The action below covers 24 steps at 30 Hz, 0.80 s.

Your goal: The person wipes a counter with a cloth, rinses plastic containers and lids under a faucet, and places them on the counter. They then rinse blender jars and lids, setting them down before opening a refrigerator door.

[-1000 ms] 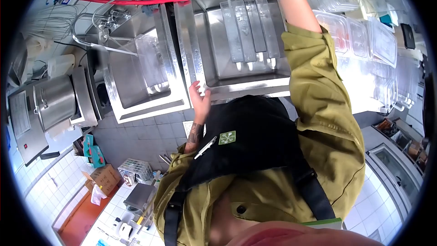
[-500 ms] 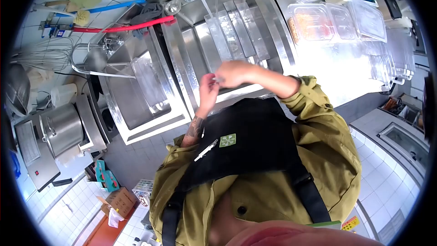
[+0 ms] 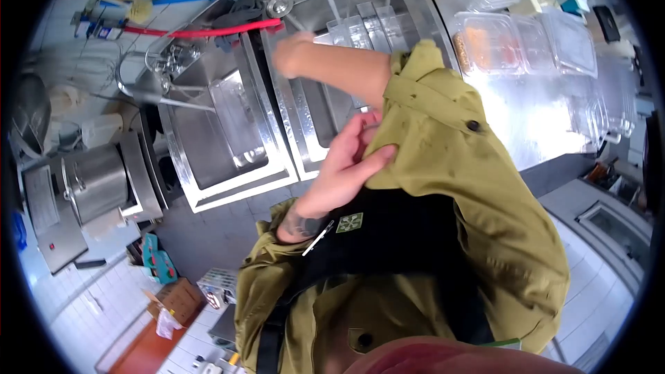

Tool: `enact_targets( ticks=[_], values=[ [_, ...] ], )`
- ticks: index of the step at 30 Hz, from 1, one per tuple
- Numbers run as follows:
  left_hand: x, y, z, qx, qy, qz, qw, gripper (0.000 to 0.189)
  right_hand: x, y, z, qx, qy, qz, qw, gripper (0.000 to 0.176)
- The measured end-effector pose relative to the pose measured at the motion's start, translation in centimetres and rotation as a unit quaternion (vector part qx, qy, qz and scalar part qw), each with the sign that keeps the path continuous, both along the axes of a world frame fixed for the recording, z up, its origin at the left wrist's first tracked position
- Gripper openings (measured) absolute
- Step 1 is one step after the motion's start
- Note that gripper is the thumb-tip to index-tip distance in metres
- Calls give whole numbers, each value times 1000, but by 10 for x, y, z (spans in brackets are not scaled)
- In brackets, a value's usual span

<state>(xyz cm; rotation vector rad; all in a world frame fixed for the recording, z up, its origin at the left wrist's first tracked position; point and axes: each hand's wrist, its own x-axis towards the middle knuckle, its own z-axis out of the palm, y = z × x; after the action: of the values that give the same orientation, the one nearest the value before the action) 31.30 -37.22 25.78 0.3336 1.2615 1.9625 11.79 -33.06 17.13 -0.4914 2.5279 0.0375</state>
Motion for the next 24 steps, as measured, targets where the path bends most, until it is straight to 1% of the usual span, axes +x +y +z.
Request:
enact_targets(
  ticks=[1, 2, 3, 4, 5, 6, 8, 10, 13, 15, 21, 24],
  values=[
    [2, -14, 6, 15, -65, -16, 998, 35, 9, -25, 28, 42, 52, 86, 994, 31],
    [8, -19, 27, 21, -67, 40, 997, 23, 20, -44, 60, 94, 109, 216, 966, 26],
    [3, -36, 35, -8, 100, 10, 995, 25, 37, -63, 83, 78, 182, 281, 939, 49],
    [2, -38, 30, 91, 164, -16, 982, 27, 53, -74, 101, 53, 211, 322, 921, 48],
    [1, -40, 25, 198, 213, -48, 956, 29, 70, -85, 116, 30, 238, 357, 903, 46],
    [0, -37, 27, 289, 211, -76, 931, 30, 85, -91, 129, 6, 252, 386, 887, 45],
    [3, -30, 43, 367, 186, -81, 908, 31, 102, -106, 144, -30, 262, 422, 868, 42],
    [1, -26, 49, 396, 173, -74, 899, 32, 106, -124, 145, -55, 261, 436, 860, 40],
    [2, -22, 53, 416, 164, -71, 892, 33, 99, -148, 139, -47, 252, 443, 859, 36],
    [0, -21, 50, 426, 157, -69, 888, 34, 87, -149, 134, -39, 250, 438, 863, 34],
    [3, -30, 55, 441, 115, -87, 886, 37, 45, -138, 127, 9, 231, 374, 898, 29],
    [1, -31, 56, 444, 101, -99, 885, 39, 26, -129, 133, 33, 217, 340, 914, 28]
  ],
)
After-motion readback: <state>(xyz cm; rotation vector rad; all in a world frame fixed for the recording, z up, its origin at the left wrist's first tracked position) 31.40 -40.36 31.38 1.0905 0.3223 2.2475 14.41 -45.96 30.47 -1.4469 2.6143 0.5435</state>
